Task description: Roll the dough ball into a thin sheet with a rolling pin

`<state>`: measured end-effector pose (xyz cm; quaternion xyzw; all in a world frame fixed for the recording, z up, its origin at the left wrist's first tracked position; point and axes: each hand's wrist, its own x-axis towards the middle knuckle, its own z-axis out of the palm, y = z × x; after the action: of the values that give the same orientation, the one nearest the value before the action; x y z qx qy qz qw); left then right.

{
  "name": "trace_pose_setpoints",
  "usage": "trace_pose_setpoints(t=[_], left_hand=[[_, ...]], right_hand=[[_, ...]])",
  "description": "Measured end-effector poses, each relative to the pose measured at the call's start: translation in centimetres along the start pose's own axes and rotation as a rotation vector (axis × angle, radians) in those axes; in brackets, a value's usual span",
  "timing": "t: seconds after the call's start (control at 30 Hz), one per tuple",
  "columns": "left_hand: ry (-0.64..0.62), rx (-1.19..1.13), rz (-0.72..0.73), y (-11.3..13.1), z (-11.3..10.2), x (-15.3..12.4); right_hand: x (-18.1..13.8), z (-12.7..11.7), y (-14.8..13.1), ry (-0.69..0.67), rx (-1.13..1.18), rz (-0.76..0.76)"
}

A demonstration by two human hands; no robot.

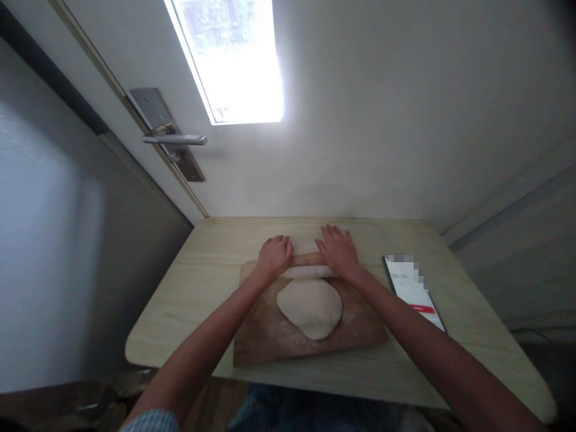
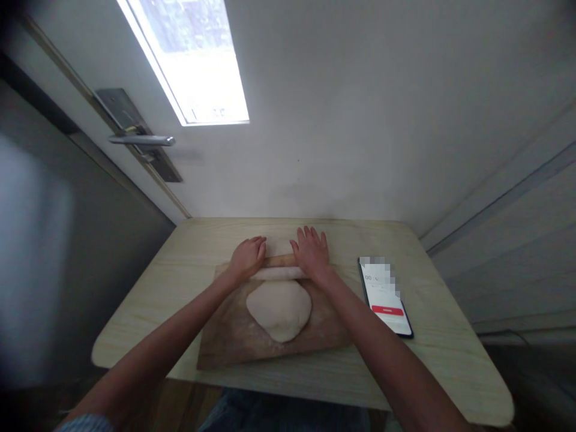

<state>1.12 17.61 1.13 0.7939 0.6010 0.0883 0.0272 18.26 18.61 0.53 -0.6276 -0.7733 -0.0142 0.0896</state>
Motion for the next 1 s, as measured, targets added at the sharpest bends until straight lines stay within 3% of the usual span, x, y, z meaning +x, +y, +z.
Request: trace_pose_setpoints(t=[0.1, 0.23, 0.4, 0.53, 0.7, 1.0], left_hand=[[0.006, 0.007, -0.002, 0.1, -0.2, -0.7], [0.017, 0.042, 0.010, 0.9, -0.3, -4.1], [-0.026, 0.090, 0.021, 2.3, -0.4, -9.3], [-0.006, 0.128, 0.059, 3.0, -0.8, -11.4], [0.041, 0.177, 0.037, 3.1, -0.4, -10.7], [-0.009, 0.148, -0.007, 2.3, 0.2, -7.8]], right_hand=[[-0.8, -0.7, -0.1, -0.040, -0.005, 0.015], [-4.1, -1.9, -0.1, -0.107, 0.004, -0.034], [-8.6, -2.9, -0.6, -0.071, -0.041, -0.158], [-10.5, -2.5, -0.8, 0.033, -0.065, -0.176], [-10.1, -1.6, -0.7, 0.060, -0.057, -0.184], [-7.1, -1.6, -1.0, 0.013, -0.066, -0.166]])
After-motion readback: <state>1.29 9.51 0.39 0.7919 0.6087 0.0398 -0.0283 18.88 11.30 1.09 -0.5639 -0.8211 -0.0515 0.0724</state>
